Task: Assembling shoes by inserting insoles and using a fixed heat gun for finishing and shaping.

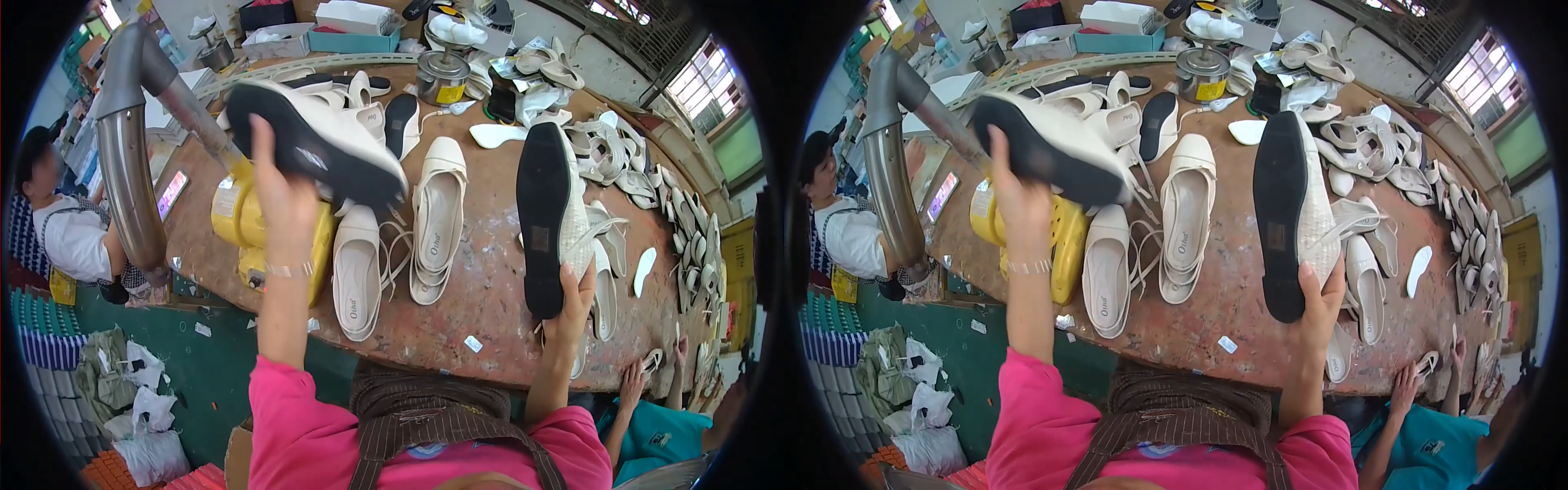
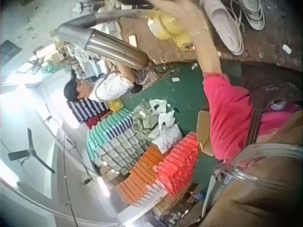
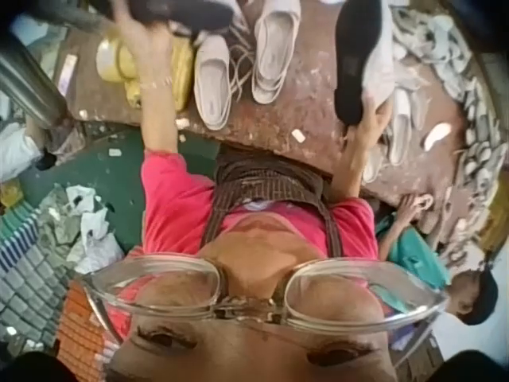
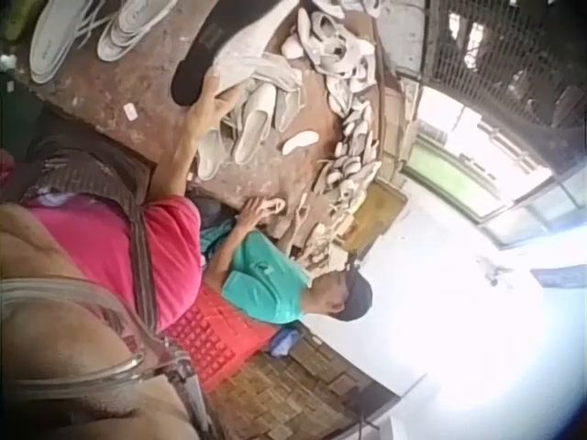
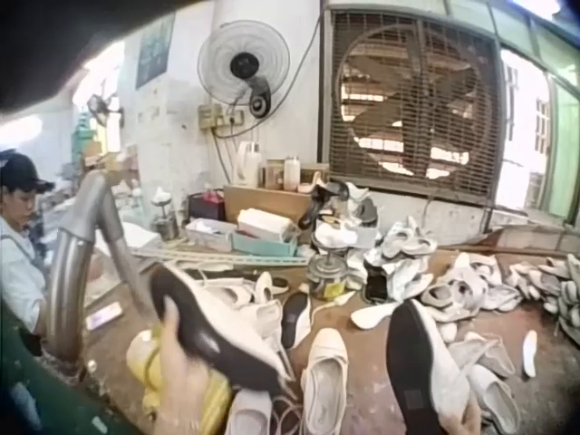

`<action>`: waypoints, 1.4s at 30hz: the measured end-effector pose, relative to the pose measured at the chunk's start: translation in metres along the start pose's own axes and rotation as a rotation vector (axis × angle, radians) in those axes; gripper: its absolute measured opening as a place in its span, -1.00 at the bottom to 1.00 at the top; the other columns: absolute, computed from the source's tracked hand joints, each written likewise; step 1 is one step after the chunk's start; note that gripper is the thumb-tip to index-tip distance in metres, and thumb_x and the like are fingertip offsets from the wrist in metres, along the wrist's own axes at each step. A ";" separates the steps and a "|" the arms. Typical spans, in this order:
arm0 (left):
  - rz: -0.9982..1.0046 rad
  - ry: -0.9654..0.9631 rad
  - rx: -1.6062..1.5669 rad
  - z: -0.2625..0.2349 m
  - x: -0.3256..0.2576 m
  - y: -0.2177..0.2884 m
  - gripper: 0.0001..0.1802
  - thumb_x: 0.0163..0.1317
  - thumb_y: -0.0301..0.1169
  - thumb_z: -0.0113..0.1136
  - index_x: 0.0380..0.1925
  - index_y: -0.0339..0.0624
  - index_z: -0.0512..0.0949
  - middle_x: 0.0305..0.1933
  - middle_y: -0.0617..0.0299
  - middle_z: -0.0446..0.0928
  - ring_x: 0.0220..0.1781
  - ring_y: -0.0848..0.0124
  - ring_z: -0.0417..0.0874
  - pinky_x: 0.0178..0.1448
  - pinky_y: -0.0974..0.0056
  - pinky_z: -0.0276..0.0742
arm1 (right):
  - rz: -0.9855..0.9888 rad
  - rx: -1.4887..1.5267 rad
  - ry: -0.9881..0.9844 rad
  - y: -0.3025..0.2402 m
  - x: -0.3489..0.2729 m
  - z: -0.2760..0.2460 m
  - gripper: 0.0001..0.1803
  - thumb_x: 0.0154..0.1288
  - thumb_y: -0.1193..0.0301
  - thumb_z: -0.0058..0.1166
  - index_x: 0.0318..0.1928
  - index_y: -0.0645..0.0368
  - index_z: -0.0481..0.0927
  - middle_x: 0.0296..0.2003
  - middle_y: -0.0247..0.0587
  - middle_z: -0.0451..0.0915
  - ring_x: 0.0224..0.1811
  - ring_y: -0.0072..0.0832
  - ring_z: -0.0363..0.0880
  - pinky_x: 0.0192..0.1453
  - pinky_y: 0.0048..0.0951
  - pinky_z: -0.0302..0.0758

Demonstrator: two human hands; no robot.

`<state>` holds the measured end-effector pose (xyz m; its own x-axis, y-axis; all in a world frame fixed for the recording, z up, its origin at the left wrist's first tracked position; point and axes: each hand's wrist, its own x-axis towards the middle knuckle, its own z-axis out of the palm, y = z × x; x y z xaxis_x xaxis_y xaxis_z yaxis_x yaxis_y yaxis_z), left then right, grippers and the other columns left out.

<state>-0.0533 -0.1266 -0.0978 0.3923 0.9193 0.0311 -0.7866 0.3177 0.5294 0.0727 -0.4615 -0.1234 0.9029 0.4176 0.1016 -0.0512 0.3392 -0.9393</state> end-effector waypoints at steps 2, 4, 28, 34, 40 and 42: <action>0.144 -0.004 0.024 -0.002 0.043 0.020 -0.54 0.28 -0.14 0.17 0.06 -0.17 0.43 0.07 0.16 0.49 0.13 0.28 0.47 0.31 0.07 0.28 | 0.006 -0.024 -0.020 0.006 0.006 -0.004 -0.47 0.28 0.54 0.00 0.26 0.31 0.26 0.07 -0.18 0.47 0.06 -0.49 0.48 0.14 -0.48 0.42; 0.102 0.185 0.213 0.022 0.037 0.000 -0.47 0.36 -0.11 0.02 0.20 -0.17 0.28 0.27 0.09 0.31 0.28 0.26 0.31 0.37 0.02 0.15 | 0.015 -0.072 -0.042 0.007 0.017 -0.005 -0.48 0.24 0.57 0.03 0.23 0.33 0.31 0.05 -0.25 0.47 0.06 -0.57 0.44 0.18 -0.54 0.32; -0.418 0.172 0.035 -0.019 -0.033 -0.082 -0.52 0.36 -0.18 0.02 0.14 -0.29 0.39 0.10 0.08 0.52 0.06 0.28 0.59 0.17 0.18 0.50 | -0.668 -0.930 -0.192 0.055 0.404 0.178 -0.35 0.14 0.05 0.17 0.08 0.29 0.46 -0.07 0.23 0.54 0.03 0.07 0.49 0.10 -0.09 0.42; -0.531 -0.004 -0.109 -0.030 -0.053 -0.069 -0.54 0.35 -0.14 0.03 0.05 -0.30 0.46 -0.02 0.08 0.58 -0.06 0.31 0.64 0.08 0.23 0.55 | -1.035 -0.663 -1.002 0.012 0.171 0.147 -0.51 -0.04 0.36 0.23 0.02 -0.01 0.58 -0.34 -0.18 0.52 -0.35 -0.35 0.55 -0.36 -0.36 0.49; -0.583 -0.104 -0.189 -0.001 -0.105 -0.050 -0.60 0.35 -0.13 0.00 -0.08 -0.26 0.53 -0.15 0.17 0.61 -0.23 0.42 0.67 -0.14 0.32 0.61 | -1.173 -0.729 -1.027 -0.008 0.096 0.124 -0.54 -0.18 0.31 0.21 -0.11 -0.09 0.66 -0.49 -0.30 0.44 -0.52 -0.38 0.48 -0.53 -0.40 0.43; -0.738 -0.031 -0.071 -0.020 -0.105 -0.051 -0.61 0.35 -0.14 0.01 -0.13 -0.26 0.55 -0.24 0.19 0.63 -0.28 0.42 0.67 -0.16 0.32 0.61 | -1.176 -0.663 -1.156 -0.011 0.078 0.118 -0.53 -0.24 0.31 0.24 -0.14 -0.10 0.68 -0.52 -0.30 0.43 -0.52 -0.36 0.47 -0.55 -0.38 0.42</action>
<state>-0.0640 -0.2342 -0.1445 0.8434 0.4540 -0.2873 -0.3413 0.8658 0.3660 0.0929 -0.3329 -0.0667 -0.4141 0.6511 0.6361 0.7675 0.6254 -0.1405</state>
